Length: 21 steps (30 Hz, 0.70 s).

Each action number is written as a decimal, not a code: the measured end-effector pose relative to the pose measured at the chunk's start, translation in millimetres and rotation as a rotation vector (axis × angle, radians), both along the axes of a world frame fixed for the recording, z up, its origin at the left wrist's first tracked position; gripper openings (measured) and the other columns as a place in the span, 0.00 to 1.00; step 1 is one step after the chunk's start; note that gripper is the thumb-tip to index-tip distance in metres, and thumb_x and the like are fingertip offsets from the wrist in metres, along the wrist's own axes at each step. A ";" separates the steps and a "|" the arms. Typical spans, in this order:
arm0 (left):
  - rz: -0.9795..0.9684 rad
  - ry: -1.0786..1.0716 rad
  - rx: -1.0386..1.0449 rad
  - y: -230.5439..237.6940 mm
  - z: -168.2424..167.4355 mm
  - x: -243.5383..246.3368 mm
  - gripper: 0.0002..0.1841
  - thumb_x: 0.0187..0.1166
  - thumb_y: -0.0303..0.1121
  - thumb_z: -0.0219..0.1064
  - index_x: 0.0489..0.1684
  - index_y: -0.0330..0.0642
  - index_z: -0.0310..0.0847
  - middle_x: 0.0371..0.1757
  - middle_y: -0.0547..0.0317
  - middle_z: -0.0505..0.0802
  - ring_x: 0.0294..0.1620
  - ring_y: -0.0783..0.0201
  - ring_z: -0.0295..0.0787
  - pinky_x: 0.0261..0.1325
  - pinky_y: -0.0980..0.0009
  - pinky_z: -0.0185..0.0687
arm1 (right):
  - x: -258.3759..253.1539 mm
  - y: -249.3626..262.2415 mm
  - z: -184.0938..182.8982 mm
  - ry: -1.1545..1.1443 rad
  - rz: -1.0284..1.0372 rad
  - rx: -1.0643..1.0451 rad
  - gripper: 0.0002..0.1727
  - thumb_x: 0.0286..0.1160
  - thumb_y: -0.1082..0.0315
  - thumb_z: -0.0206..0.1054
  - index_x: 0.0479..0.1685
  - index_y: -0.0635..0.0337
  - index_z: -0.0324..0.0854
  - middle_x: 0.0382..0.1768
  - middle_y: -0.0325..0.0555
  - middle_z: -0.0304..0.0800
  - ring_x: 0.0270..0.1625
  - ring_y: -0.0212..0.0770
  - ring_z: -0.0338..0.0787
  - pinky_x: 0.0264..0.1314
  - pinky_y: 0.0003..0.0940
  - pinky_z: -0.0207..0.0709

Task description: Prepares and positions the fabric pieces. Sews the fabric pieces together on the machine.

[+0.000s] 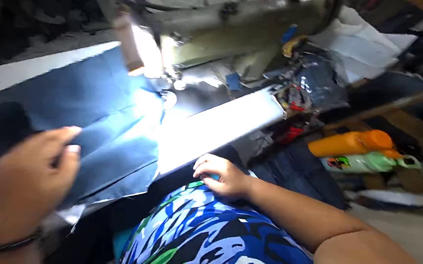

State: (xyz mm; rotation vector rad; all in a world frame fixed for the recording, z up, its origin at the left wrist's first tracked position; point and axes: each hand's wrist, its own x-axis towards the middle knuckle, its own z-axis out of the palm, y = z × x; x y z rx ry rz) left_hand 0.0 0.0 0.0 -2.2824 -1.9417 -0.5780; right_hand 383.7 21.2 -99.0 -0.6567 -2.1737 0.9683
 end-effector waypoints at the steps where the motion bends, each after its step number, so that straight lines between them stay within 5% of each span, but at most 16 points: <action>1: -0.073 0.007 -0.032 19.2 -21.5 25.2 0.28 0.89 0.46 0.47 0.68 0.32 0.84 0.68 0.32 0.88 0.70 0.33 0.84 0.72 0.33 0.73 | 22.1 -0.5 -1.2 -0.035 -0.110 -0.015 0.11 0.77 0.74 0.62 0.43 0.65 0.92 0.47 0.51 0.94 0.53 0.38 0.92 0.61 0.31 0.85; 2: -0.116 0.023 -0.061 35.8 -41.4 46.8 0.30 0.88 0.51 0.47 0.71 0.37 0.84 0.73 0.37 0.87 0.74 0.34 0.82 0.73 0.31 0.70 | 48.6 1.8 -2.6 -0.101 -0.246 -0.027 0.11 0.78 0.72 0.62 0.43 0.65 0.92 0.45 0.50 0.95 0.50 0.37 0.93 0.59 0.32 0.86; 4: -0.124 0.094 -0.180 58.8 -76.0 72.9 0.39 0.85 0.64 0.39 0.89 0.51 0.67 0.90 0.48 0.70 0.90 0.35 0.61 0.78 0.20 0.51 | 115.6 8.4 -5.6 -0.261 -0.539 -0.103 0.12 0.81 0.70 0.62 0.46 0.67 0.91 0.45 0.51 0.95 0.46 0.41 0.95 0.55 0.41 0.89; 6: -0.108 0.119 -0.215 68.0 -97.5 82.1 0.41 0.84 0.70 0.34 0.96 0.62 0.53 0.95 0.49 0.60 0.94 0.29 0.45 0.70 0.07 0.37 | 190.9 14.3 -6.7 -0.365 -0.844 -0.228 0.14 0.86 0.67 0.60 0.54 0.68 0.87 0.43 0.58 0.94 0.41 0.50 0.95 0.47 0.53 0.89; 9: -0.112 0.100 -0.202 67.5 -105.0 80.7 0.40 0.83 0.71 0.34 0.94 0.66 0.57 0.93 0.42 0.61 0.91 0.21 0.44 0.66 0.05 0.37 | 268.1 9.3 6.3 -0.404 -1.179 -0.401 0.16 0.89 0.65 0.58 0.58 0.69 0.83 0.40 0.61 0.90 0.36 0.53 0.91 0.41 0.55 0.86; 12: -0.078 0.093 -0.197 64.9 -104.6 81.5 0.40 0.85 0.69 0.33 0.94 0.62 0.58 0.94 0.41 0.60 0.91 0.19 0.42 0.69 0.06 0.31 | 291.6 17.4 14.8 -0.489 -1.311 -0.589 0.14 0.90 0.65 0.58 0.57 0.67 0.83 0.38 0.59 0.90 0.32 0.50 0.88 0.41 0.52 0.83; 16: -0.194 0.120 -0.180 48.1 -92.6 96.6 0.37 0.88 0.60 0.34 0.91 0.53 0.65 0.91 0.40 0.67 0.92 0.28 0.52 0.76 0.13 0.35 | 330.3 28.3 -45.4 -0.773 -1.220 -0.961 0.14 0.87 0.66 0.60 0.58 0.66 0.85 0.39 0.59 0.92 0.34 0.51 0.90 0.43 0.51 0.85; 17: -0.239 0.118 -0.197 41.1 -90.8 100.2 0.37 0.88 0.60 0.34 0.90 0.54 0.66 0.90 0.38 0.68 0.90 0.25 0.54 0.74 0.10 0.38 | 336.7 25.2 -64.6 -0.865 -1.198 -0.978 0.14 0.86 0.66 0.62 0.57 0.66 0.86 0.39 0.59 0.92 0.35 0.52 0.91 0.44 0.52 0.86; 19: -0.286 0.092 -0.212 27.5 -91.3 97.1 0.39 0.86 0.65 0.35 0.90 0.56 0.66 0.90 0.37 0.68 0.89 0.21 0.53 0.69 0.08 0.37 | 335.8 15.9 -84.1 -0.976 -1.238 -0.906 0.15 0.83 0.67 0.63 0.57 0.66 0.88 0.52 0.67 0.92 0.55 0.64 0.92 0.62 0.67 0.80; 21: -0.275 0.052 -0.280 17.8 -86.9 75.0 0.42 0.85 0.68 0.39 0.93 0.54 0.60 0.93 0.41 0.62 0.93 0.28 0.48 0.77 0.12 0.30 | 333.0 6.6 -92.5 -0.918 -1.327 -0.766 0.15 0.82 0.70 0.63 0.61 0.66 0.87 0.63 0.70 0.87 0.70 0.70 0.85 0.72 0.72 0.72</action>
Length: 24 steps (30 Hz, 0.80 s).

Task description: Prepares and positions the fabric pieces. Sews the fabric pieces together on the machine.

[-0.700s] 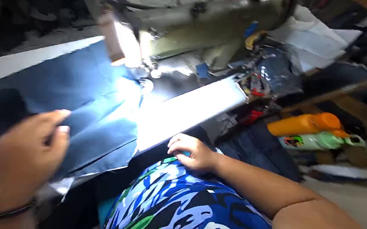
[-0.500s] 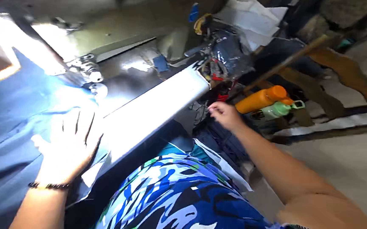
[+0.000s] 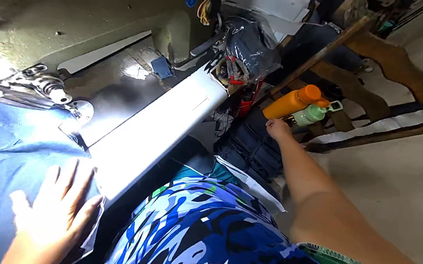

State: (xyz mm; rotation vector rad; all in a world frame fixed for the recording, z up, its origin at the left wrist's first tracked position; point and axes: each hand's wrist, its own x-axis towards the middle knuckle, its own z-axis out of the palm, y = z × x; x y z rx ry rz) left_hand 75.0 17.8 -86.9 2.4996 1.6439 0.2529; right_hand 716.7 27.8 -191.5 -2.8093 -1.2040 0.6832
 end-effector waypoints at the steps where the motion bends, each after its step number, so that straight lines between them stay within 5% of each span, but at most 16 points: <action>1: 0.025 -0.001 -0.027 -4.4 6.4 -14.7 0.43 0.83 0.69 0.43 0.93 0.50 0.59 0.93 0.40 0.62 0.93 0.30 0.48 0.80 0.15 0.27 | -0.2 -3.3 -4.0 -0.008 0.006 0.052 0.16 0.82 0.71 0.63 0.63 0.64 0.86 0.67 0.69 0.85 0.73 0.68 0.82 0.75 0.69 0.71; 3: 0.052 0.017 -0.121 -12.9 22.0 -39.5 0.52 0.76 0.74 0.52 0.92 0.41 0.59 0.91 0.29 0.60 0.92 0.24 0.45 0.81 0.16 0.25 | 3.4 -6.2 -16.1 -0.024 0.055 0.090 0.16 0.85 0.69 0.63 0.66 0.62 0.86 0.68 0.67 0.85 0.74 0.67 0.82 0.77 0.68 0.71; 6: 0.069 0.093 -0.265 -25.5 29.7 -44.7 0.62 0.56 0.82 0.64 0.93 0.49 0.60 0.92 0.20 0.49 0.89 0.12 0.35 0.76 0.11 0.26 | -1.3 3.0 -23.4 -0.019 0.122 0.006 0.20 0.89 0.61 0.61 0.72 0.60 0.84 0.71 0.66 0.84 0.77 0.67 0.80 0.78 0.70 0.67; 9: 0.050 0.091 -0.182 -24.9 16.7 -51.5 0.51 0.66 0.83 0.52 0.89 0.61 0.68 0.92 0.21 0.51 0.88 0.09 0.35 0.74 0.09 0.28 | -4.1 18.6 -29.7 -0.012 0.184 -0.134 0.24 0.89 0.56 0.60 0.77 0.59 0.79 0.74 0.64 0.82 0.79 0.65 0.78 0.82 0.68 0.65; 11: 0.023 0.050 -0.120 -17.6 11.4 -68.4 0.33 0.81 0.64 0.50 0.85 0.67 0.74 0.93 0.30 0.56 0.89 0.11 0.37 0.72 0.09 0.29 | -9.3 25.4 -29.7 -0.039 0.192 -0.172 0.25 0.87 0.56 0.63 0.75 0.61 0.81 0.72 0.66 0.83 0.78 0.66 0.79 0.81 0.67 0.67; 12: 0.043 0.020 -0.107 -13.3 11.2 -76.9 0.29 0.79 0.50 0.52 0.83 0.66 0.77 0.94 0.36 0.58 0.90 0.14 0.38 0.72 0.08 0.29 | -11.3 27.8 -28.9 -0.054 0.194 -0.196 0.24 0.87 0.56 0.63 0.75 0.61 0.81 0.72 0.65 0.83 0.79 0.65 0.79 0.81 0.67 0.67; 15: 0.214 -0.070 -0.041 -5.2 25.6 -82.6 0.30 0.80 0.36 0.48 0.84 0.51 0.74 0.92 0.47 0.66 0.92 0.24 0.46 0.75 0.11 0.35 | -14.8 31.2 -27.7 -0.089 0.212 -0.277 0.23 0.91 0.56 0.56 0.74 0.61 0.82 0.74 0.63 0.82 0.80 0.63 0.78 0.82 0.65 0.66; 18: 0.216 -0.106 0.187 -1.2 43.6 -29.5 0.32 0.79 0.44 0.45 0.83 0.46 0.76 0.88 0.43 0.73 0.90 0.29 0.57 0.79 0.16 0.37 | -24.5 28.0 -23.3 -0.141 0.177 -0.305 0.22 0.91 0.63 0.54 0.72 0.68 0.80 0.74 0.68 0.81 0.79 0.65 0.79 0.80 0.65 0.69; 20: 0.165 -0.032 0.176 -7.4 31.0 15.2 0.35 0.86 0.62 0.37 0.86 0.60 0.73 0.89 0.48 0.72 0.90 0.31 0.60 0.75 0.11 0.41 | -32.8 23.1 -20.9 -0.164 0.113 -0.291 0.21 0.88 0.65 0.57 0.69 0.71 0.81 0.72 0.69 0.82 0.77 0.67 0.81 0.77 0.66 0.71; 22: 0.128 0.012 0.039 -14.1 4.1 37.7 0.45 0.76 0.78 0.32 0.89 0.69 0.67 0.93 0.48 0.65 0.94 0.33 0.51 0.76 0.10 0.33 | -35.3 23.2 -19.9 -0.165 0.072 -0.284 0.21 0.87 0.64 0.60 0.67 0.72 0.82 0.71 0.70 0.83 0.76 0.67 0.82 0.76 0.67 0.73; 24: 0.058 -0.100 0.047 -15.6 -6.0 32.4 0.45 0.77 0.78 0.34 0.87 0.66 0.71 0.92 0.49 0.67 0.94 0.40 0.54 0.81 0.15 0.33 | -32.2 24.2 -21.0 -0.169 0.067 -0.291 0.21 0.86 0.62 0.61 0.66 0.71 0.82 0.70 0.69 0.84 0.75 0.67 0.82 0.75 0.67 0.74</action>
